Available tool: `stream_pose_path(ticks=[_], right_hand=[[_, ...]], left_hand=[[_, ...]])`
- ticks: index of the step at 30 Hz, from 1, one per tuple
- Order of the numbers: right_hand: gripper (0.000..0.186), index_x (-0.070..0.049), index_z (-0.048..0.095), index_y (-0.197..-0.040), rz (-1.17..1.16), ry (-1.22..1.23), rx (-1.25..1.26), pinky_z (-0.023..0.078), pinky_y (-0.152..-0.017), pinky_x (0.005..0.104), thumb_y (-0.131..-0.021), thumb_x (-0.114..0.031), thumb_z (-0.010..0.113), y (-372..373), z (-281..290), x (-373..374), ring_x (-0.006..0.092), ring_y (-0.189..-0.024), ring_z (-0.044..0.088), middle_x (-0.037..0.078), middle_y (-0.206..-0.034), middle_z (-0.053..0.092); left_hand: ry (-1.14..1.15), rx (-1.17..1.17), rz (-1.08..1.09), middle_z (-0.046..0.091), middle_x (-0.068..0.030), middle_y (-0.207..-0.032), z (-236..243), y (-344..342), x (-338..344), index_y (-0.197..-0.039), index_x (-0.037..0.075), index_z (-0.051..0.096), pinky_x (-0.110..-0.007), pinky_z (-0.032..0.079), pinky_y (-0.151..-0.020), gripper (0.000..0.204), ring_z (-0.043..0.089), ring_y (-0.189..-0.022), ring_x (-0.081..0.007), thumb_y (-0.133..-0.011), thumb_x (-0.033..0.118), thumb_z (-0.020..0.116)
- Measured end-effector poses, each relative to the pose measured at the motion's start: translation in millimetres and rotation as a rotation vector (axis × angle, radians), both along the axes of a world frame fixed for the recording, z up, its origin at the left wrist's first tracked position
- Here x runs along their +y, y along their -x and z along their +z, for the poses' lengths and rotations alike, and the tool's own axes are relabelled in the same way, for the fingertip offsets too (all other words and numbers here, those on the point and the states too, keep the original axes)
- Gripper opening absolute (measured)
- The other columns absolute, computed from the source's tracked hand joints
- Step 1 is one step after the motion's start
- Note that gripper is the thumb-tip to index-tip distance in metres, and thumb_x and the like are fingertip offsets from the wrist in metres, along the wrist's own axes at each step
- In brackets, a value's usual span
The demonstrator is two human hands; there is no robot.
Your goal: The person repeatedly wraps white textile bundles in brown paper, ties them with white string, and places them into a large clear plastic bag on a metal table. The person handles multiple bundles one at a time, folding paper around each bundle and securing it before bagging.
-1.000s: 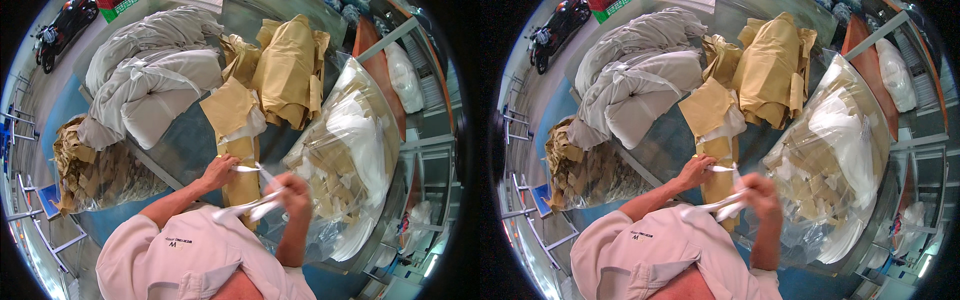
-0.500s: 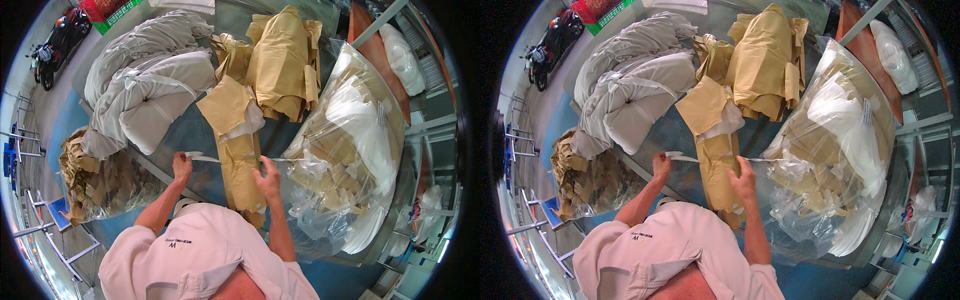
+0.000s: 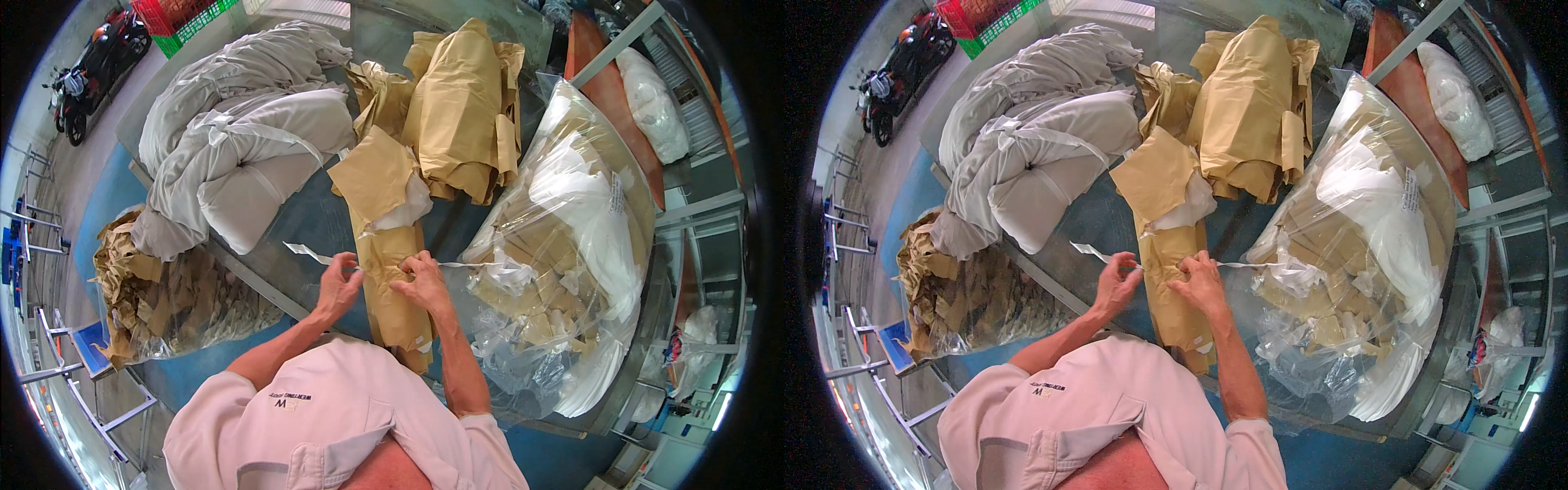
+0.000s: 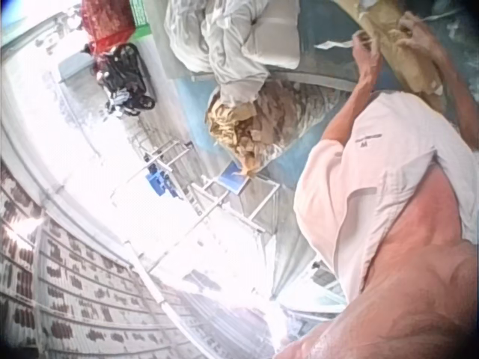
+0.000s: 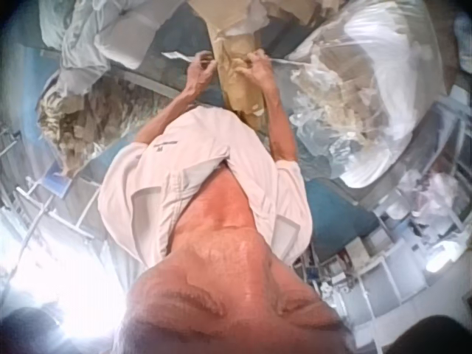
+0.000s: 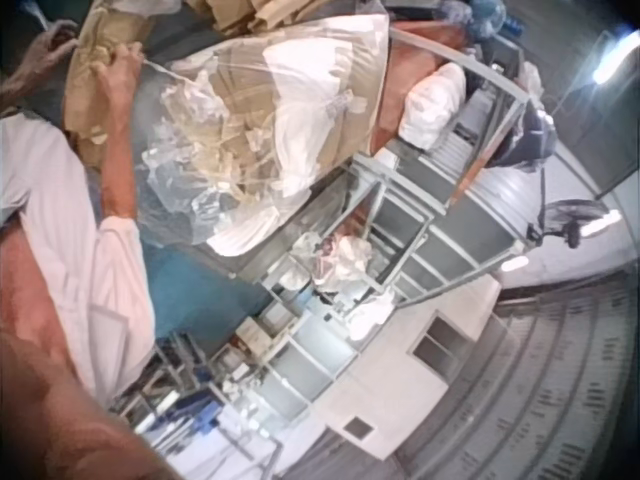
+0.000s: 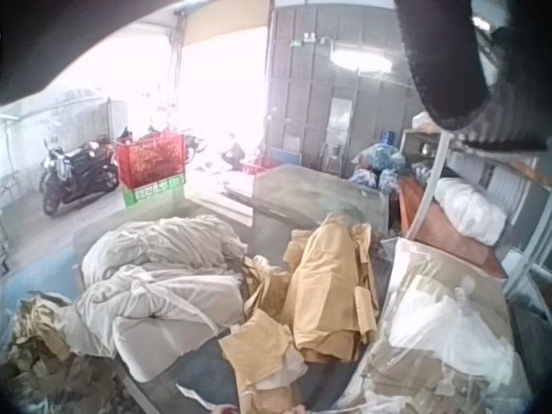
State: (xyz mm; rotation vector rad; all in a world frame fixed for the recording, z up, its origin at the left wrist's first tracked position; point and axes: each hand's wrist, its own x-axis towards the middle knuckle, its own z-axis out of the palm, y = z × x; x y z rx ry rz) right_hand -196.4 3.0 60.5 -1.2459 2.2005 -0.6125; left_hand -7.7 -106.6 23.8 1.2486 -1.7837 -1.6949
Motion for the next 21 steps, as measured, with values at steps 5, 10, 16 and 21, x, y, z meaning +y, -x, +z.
stream_pose_path(ticks=[5, 10, 16, 21], right_hand=[[0.037, -0.005, 0.068, -0.098, -0.035, -0.014, -0.109, 0.049, -0.09, 0.0433, -0.069, -0.024, 0.081, 2.1, -4.1, 5.6, 0.0343, -0.105, 0.058, 0.013, -0.109, 0.056], [0.026, -0.004, 0.067, -0.094, 0.008, -0.084, -0.032, 0.05, -0.09, 0.0443, -0.074, -0.018, 0.075, 4.0, 7.2, 1.9, 0.0363, -0.102, 0.061, 0.016, -0.105, 0.061], [0.024, -0.005, 0.067, -0.092, 0.039, -0.116, -0.051, 0.049, -0.082, 0.0451, -0.075, -0.021, 0.072, -29.8, 36.5, -23.6, 0.036, -0.091, 0.065, 0.019, -0.09, 0.068], [0.031, -0.003, 0.067, -0.096, 0.142, -0.044, -0.128, 0.051, -0.08, 0.0443, -0.079, -0.028, 0.069, -82.5, 30.0, -56.9, 0.0365, -0.091, 0.067, 0.02, -0.092, 0.069]], left_hand=[[0.132, -0.01, -0.175, 0.062, -0.0177, -0.116, -1.5, 3.9, 13.5, -0.126, -0.001, 0.054, -0.035, 0.054, -0.075, 0.049, 0.065, -0.085, -0.0234, -0.085, 0.018, 0.071], [0.039, -0.071, -0.184, 0.062, -0.0144, -0.119, -6.1, -2.6, 9.3, -0.129, -0.002, 0.052, -0.033, 0.055, -0.077, 0.05, 0.066, -0.089, -0.0197, -0.089, 0.022, 0.07], [-0.329, -0.051, -0.039, 0.056, -0.0144, -0.131, 3.4, 1.6, -6.0, -0.138, 0.0, 0.042, -0.038, 0.054, -0.082, 0.071, 0.063, -0.105, -0.0246, -0.089, 0.043, 0.07], [-0.905, 0.131, 0.034, 0.064, -0.0082, -0.12, 0.3, 5.0, -41.9, -0.138, 0.007, 0.046, -0.042, 0.056, -0.086, 0.061, 0.064, -0.106, -0.0208, -0.091, 0.037, 0.071]])
